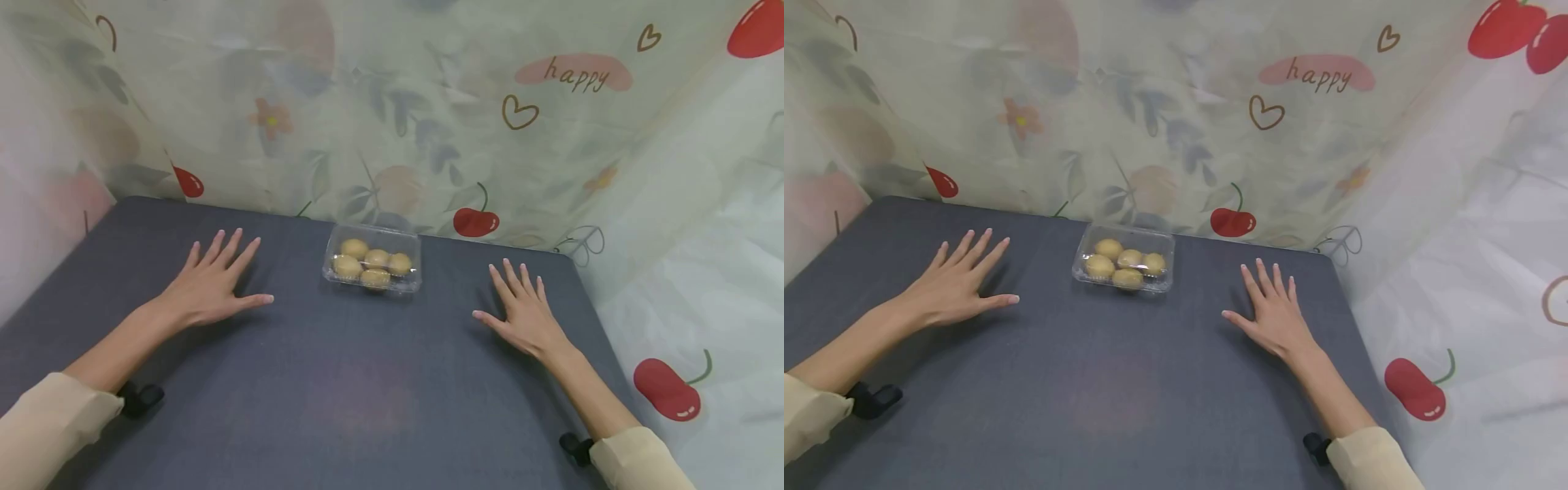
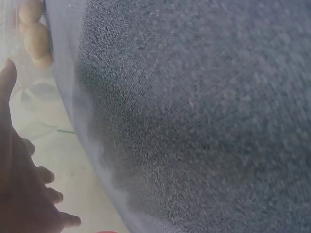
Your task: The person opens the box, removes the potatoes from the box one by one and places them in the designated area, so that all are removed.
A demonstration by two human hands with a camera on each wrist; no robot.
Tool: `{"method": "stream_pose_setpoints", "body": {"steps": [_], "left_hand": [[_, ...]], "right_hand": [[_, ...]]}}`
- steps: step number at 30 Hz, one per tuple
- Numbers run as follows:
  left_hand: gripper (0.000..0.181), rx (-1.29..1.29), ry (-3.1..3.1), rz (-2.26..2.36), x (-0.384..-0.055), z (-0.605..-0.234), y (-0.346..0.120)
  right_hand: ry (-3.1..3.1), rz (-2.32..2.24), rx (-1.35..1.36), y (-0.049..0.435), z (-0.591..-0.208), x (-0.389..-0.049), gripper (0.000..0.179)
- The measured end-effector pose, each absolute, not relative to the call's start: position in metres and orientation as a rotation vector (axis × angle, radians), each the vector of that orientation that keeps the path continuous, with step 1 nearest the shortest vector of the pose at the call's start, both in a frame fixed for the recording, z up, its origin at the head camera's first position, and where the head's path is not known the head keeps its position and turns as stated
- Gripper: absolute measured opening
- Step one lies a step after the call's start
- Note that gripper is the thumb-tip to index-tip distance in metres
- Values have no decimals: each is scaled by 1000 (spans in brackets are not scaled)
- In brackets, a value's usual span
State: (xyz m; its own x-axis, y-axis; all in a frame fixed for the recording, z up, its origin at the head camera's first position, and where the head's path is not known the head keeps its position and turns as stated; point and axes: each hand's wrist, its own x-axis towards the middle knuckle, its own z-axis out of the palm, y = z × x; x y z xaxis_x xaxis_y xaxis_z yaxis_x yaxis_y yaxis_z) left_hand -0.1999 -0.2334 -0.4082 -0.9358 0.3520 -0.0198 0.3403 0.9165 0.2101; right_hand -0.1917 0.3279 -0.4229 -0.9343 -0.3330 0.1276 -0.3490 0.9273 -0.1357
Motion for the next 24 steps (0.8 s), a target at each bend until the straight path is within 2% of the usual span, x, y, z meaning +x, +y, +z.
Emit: {"method": "stream_pose_setpoints", "body": {"steps": [24], "left_hand": [[109,573,2937,428,-214,-407,-208]], "right_hand": [[-2912,334,698,296,-413,-199,82]]}}
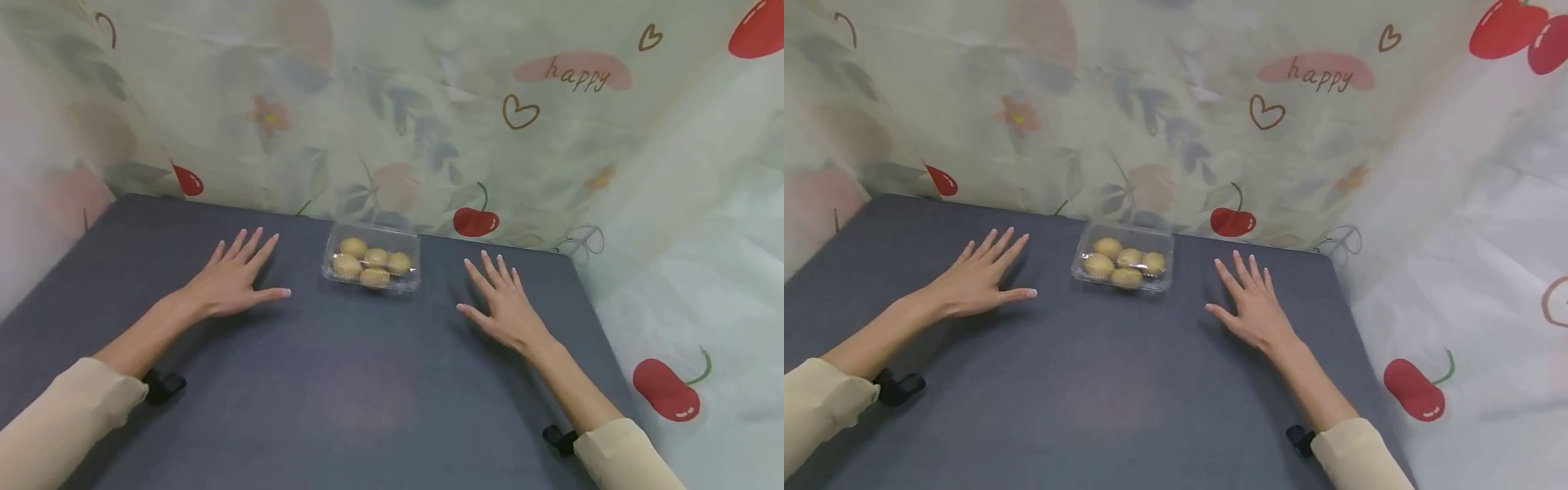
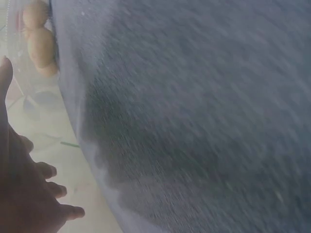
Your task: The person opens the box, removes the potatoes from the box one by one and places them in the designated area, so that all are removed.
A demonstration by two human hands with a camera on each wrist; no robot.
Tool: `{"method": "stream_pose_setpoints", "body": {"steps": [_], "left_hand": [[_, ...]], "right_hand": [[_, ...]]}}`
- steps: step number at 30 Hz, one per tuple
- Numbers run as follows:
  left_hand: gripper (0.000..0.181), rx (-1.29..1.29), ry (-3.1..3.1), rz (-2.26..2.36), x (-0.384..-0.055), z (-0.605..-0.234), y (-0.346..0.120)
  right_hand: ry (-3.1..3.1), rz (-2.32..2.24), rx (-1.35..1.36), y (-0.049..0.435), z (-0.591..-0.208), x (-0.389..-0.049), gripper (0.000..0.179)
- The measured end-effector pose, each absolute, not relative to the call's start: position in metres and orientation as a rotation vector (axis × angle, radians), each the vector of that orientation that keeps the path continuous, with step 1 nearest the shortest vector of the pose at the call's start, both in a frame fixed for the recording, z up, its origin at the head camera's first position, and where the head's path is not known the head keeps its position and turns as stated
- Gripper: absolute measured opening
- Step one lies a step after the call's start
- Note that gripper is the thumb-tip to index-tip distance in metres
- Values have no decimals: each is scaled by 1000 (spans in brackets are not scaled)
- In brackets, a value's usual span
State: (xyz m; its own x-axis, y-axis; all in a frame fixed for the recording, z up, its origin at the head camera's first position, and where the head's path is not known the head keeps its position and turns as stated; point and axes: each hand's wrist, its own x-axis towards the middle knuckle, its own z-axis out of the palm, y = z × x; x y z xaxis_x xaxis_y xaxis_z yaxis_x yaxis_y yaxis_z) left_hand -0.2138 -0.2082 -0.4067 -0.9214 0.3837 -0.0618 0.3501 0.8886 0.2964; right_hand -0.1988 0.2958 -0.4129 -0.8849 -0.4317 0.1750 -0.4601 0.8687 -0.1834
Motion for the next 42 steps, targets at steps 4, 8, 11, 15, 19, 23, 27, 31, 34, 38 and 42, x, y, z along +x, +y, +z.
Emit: {"method": "stream_pose_setpoints", "body": {"steps": [4,8,11,15,19,23,27,31,34,38,42], "left_hand": [[110,564,2903,458,-221,-409,-198],[111,570,2893,483,-223,-410,-192],[111,585,2882,506,-224,-411,-190],[111,599,2872,536,-226,-414,-187],[112,614,2851,575,-229,-417,-182],[113,624,2828,624,-232,-418,-176],[113,609,2784,701,-235,-419,-171],[114,587,2729,790,-237,-420,-165],[112,567,2708,865,-238,-422,-162],[107,535,2681,960,-241,-422,-157],[106,492,2662,1023,-247,-422,-151]], "right_hand": [[-2891,370,728,294,-412,-198,79],[-2887,397,754,286,-413,-199,78],[-2888,419,767,280,-416,-199,77],[-2882,467,791,274,-418,-199,75],[-2875,521,825,268,-418,-199,75],[-2864,557,854,263,-417,-199,75],[-2835,595,885,258,-415,-200,76],[-2770,673,933,253,-416,-204,74],[-2721,734,969,249,-418,-206,70],[-2700,804,961,245,-420,-207,63],[-2717,895,892,243,-421,-208,57]]}}
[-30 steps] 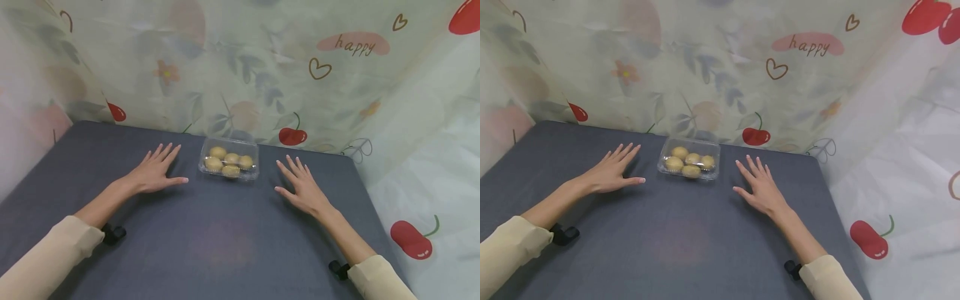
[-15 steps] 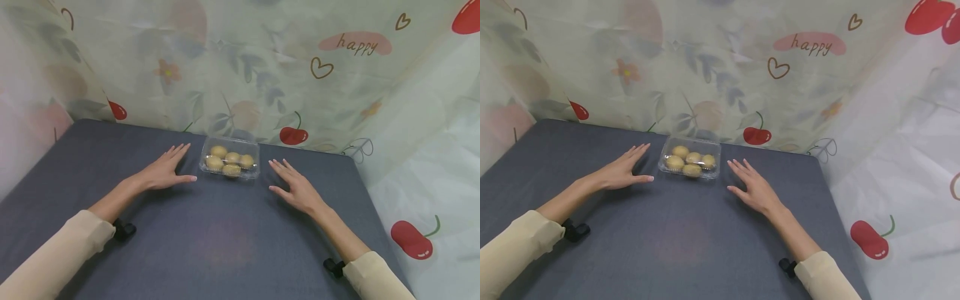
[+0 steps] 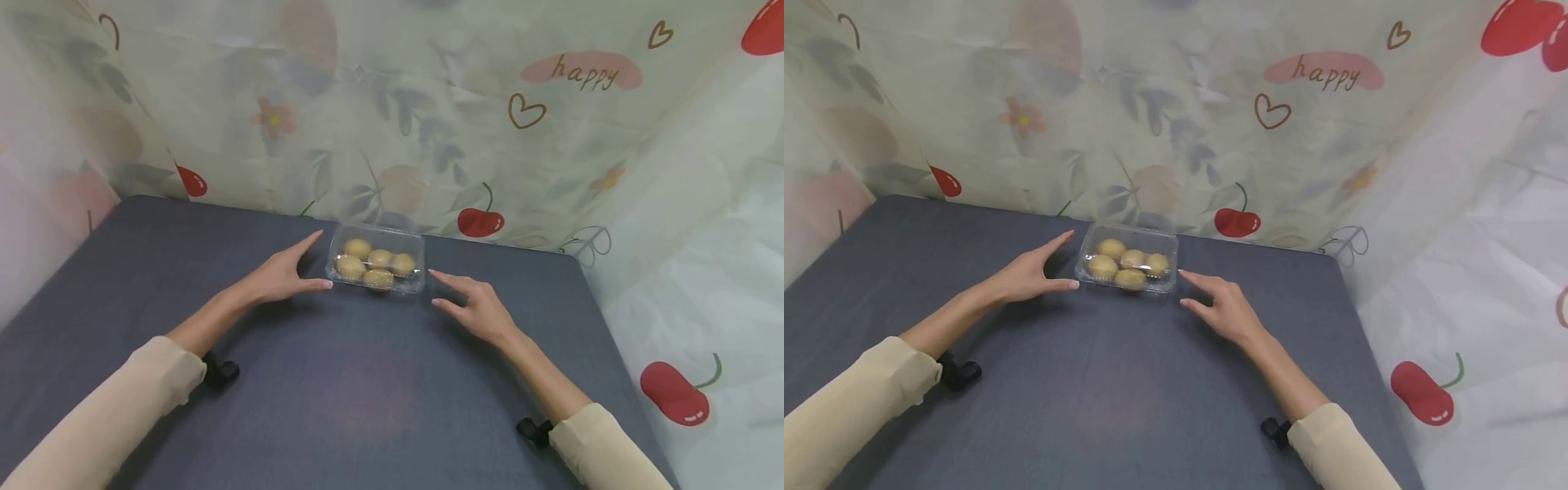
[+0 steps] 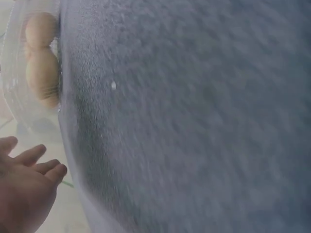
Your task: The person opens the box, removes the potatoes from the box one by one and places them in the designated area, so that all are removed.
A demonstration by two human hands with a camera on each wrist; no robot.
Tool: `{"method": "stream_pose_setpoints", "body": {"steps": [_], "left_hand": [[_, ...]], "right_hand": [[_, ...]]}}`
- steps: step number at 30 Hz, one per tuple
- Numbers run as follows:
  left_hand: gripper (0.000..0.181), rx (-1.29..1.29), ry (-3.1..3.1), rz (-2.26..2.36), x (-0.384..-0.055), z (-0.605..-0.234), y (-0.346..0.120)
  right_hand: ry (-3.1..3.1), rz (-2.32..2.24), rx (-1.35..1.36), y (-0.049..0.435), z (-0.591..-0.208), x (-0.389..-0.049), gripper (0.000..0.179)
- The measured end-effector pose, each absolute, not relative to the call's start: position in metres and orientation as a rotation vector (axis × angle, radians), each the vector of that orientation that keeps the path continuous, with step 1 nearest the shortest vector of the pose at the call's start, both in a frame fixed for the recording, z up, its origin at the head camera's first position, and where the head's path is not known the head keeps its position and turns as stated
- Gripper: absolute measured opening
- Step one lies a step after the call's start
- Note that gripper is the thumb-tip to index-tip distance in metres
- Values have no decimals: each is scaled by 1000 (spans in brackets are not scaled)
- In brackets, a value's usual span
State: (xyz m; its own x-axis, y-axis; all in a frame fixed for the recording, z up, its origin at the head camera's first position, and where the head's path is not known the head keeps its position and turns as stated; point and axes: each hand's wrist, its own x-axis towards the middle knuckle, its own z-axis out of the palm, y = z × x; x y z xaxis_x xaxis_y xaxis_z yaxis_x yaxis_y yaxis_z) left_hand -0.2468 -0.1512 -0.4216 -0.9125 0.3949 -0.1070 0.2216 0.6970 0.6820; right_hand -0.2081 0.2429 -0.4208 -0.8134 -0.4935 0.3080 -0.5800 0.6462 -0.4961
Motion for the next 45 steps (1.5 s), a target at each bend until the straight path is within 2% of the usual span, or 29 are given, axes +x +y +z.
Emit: {"method": "stream_pose_setpoints", "body": {"steps": [8,18,28,39,45], "left_hand": [[106,543,2606,1201,-256,-424,-148],[91,567,2383,1490,-263,-427,-145],[82,458,2278,1588,-263,-430,-145],[89,410,2301,1572,-263,-436,-139],[89,375,2249,1667,-262,-438,-136]], "right_hand": [[-2712,1070,805,236,-421,-214,48],[-2678,1287,760,229,-423,-219,32],[-2675,1427,703,224,-423,-222,20],[-2722,1574,602,218,-425,-233,14],[-2705,1638,604,207,-409,-224,14]]}}
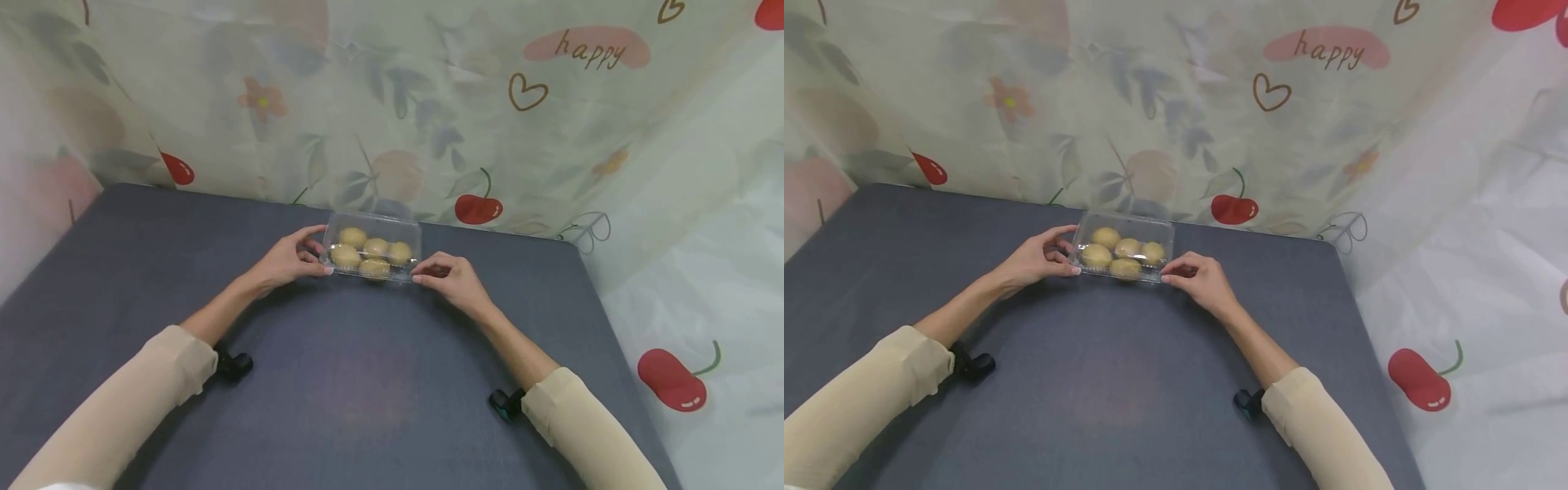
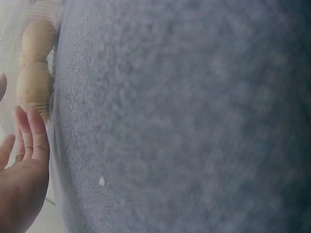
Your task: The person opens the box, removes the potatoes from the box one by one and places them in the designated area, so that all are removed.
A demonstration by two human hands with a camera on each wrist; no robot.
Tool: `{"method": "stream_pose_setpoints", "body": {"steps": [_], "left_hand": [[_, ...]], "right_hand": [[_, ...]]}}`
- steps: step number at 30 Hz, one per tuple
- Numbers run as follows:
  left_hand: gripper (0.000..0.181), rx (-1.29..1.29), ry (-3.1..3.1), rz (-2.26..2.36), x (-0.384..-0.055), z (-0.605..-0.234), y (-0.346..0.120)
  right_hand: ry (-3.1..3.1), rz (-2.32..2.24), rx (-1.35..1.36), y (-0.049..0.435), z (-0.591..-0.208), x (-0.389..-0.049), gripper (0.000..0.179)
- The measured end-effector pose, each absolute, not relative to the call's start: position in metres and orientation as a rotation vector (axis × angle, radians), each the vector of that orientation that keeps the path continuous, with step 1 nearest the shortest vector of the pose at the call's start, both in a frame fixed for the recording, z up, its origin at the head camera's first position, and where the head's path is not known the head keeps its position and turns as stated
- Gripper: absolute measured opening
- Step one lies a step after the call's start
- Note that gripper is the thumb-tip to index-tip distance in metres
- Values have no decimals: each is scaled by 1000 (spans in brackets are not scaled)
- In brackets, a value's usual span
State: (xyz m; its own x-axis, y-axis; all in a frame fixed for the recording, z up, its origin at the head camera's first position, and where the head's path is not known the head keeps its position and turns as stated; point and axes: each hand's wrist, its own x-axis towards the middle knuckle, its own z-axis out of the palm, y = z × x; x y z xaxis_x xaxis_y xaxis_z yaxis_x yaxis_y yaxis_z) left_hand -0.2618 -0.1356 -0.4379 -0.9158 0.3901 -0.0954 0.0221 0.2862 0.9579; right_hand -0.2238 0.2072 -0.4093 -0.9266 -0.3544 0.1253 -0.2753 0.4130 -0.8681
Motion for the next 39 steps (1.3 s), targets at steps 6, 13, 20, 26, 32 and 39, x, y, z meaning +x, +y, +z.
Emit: {"method": "stream_pose_setpoints", "body": {"steps": [6,13,20,26,32,39], "left_hand": [[88,346,2210,1723,-259,-438,-133],[87,329,2175,1779,-257,-437,-130],[85,282,2170,1792,-253,-435,-125],[82,275,2162,1802,-251,-437,-122],[82,261,2164,1796,-251,-437,-121],[82,243,2190,1778,-251,-436,-120]], "right_hand": [[2566,-1564,-539,208,-414,-228,12],[2562,-1586,-556,213,-430,-238,10],[2549,-1600,-591,214,-430,-240,8],[2551,-1602,-594,214,-431,-242,7],[2544,-1589,-622,215,-431,-245,8],[2548,-1574,-643,217,-430,-248,6]]}}
